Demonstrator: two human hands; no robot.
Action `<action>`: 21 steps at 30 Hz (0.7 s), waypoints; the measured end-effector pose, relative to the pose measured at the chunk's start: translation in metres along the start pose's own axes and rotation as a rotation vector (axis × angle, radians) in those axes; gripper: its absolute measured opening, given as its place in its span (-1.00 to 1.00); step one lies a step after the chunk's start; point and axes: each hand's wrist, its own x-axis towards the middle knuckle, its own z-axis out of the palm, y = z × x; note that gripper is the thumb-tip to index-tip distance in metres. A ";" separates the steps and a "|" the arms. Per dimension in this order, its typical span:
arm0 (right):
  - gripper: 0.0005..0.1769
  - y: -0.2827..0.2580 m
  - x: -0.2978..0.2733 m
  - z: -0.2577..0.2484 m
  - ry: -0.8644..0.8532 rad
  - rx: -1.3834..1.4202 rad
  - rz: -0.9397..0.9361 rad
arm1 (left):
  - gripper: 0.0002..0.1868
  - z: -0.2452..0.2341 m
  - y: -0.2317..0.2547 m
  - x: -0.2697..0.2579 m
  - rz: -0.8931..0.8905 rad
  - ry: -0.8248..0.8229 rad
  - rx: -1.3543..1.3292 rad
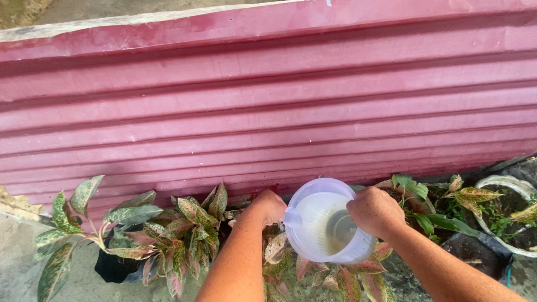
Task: The person scoops water from a large blue barrel using a plastic pitcher and pours the water into several potted plants near a red corrugated wall.
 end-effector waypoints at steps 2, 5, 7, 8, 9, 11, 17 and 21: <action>-0.66 -0.005 -0.005 0.000 -0.015 0.013 -0.002 | -0.75 -0.004 -0.005 -0.003 -0.003 0.003 0.017; -0.66 -0.014 -0.010 0.003 -0.011 0.029 -0.039 | -0.75 -0.016 -0.021 -0.003 0.038 0.007 0.012; -0.65 -0.022 -0.008 0.006 -0.028 0.040 -0.059 | -0.81 -0.027 -0.035 0.002 0.056 0.020 -0.036; -0.65 -0.027 -0.008 0.009 -0.018 0.065 -0.078 | -0.84 -0.034 -0.043 0.005 0.064 0.028 -0.060; -0.65 -0.032 -0.008 0.012 -0.005 0.090 -0.094 | -0.86 -0.041 -0.048 0.010 0.077 0.033 -0.081; -0.65 -0.045 -0.008 0.017 0.027 0.111 -0.141 | -0.89 -0.060 -0.060 0.015 0.084 0.047 -0.201; -0.66 -0.107 -0.022 0.017 -0.011 0.271 -0.156 | -0.91 -0.131 -0.077 -0.023 -0.027 0.068 -0.336; -0.63 -0.161 -0.038 0.016 -0.055 0.219 -0.141 | -0.87 -0.176 -0.096 -0.043 -0.024 0.080 -0.379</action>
